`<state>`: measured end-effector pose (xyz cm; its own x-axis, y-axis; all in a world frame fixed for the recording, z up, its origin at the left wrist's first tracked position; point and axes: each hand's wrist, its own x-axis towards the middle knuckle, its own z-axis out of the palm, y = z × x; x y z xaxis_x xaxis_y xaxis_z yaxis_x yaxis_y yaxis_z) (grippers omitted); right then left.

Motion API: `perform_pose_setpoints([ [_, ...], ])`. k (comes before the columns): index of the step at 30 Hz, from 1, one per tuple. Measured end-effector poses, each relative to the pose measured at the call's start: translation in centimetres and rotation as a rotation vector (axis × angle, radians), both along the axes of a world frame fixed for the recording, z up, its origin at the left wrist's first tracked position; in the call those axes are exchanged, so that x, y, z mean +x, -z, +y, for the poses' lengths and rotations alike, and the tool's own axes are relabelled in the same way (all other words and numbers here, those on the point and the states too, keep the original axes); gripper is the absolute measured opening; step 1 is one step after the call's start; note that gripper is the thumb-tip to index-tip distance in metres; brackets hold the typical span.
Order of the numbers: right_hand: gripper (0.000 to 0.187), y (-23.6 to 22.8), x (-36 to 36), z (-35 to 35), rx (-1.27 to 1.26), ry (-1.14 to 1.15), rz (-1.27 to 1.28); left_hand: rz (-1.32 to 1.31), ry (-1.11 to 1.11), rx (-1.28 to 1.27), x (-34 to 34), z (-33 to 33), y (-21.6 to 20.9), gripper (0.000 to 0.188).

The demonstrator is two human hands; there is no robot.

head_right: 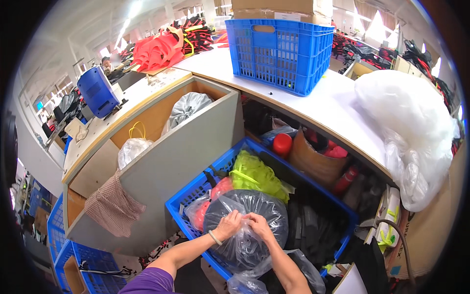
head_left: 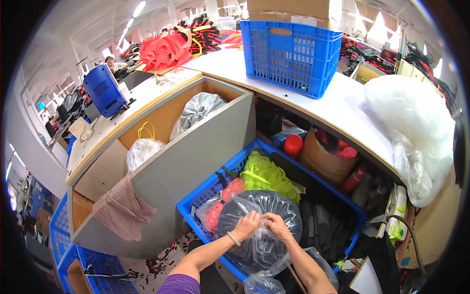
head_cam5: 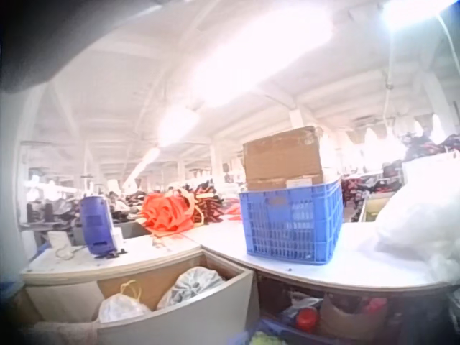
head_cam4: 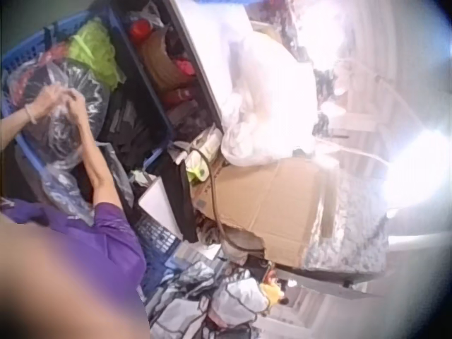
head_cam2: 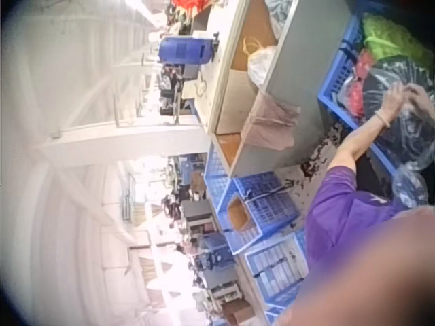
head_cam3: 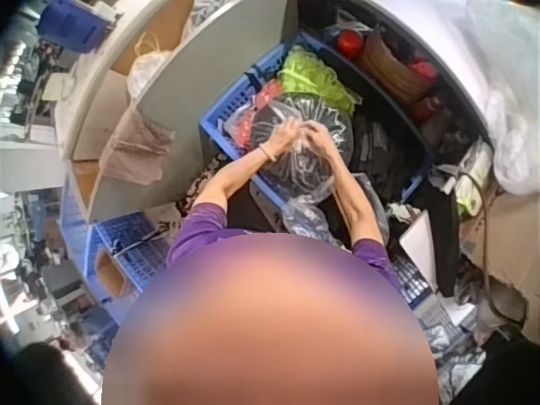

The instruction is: Sorting and inspecting black fabric straps in a workshop environment.

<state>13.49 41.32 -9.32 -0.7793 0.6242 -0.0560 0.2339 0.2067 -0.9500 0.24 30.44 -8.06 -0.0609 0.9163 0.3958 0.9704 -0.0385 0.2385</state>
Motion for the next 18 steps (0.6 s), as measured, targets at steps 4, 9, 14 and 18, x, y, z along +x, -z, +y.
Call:
perform_pose_setpoints([
  [4, 0.025, -1.7, -0.4, 2.6, -0.338, -0.301, -0.171, -0.089, 0.058, 0.045, 0.1, -0.9, 0.2, 0.022],
  [9, 0.028, -3.4, -0.9, 3.7, -0.229, -0.590, -0.273, -0.094, 0.139, 0.123, 0.6, -1.9, -1.4, 0.016],
  [14, 0.025, -5.2, -0.7, 3.1, -0.066, -0.748, -0.352, -0.245, 0.141, 0.084, 1.4, -3.9, -2.0, 0.022],
  [18, 0.017, -4.5, -0.8, 1.7, 0.489, -0.627, -0.152, -0.259, 0.129, 0.245, 1.1, -3.3, -2.1, 0.020],
])
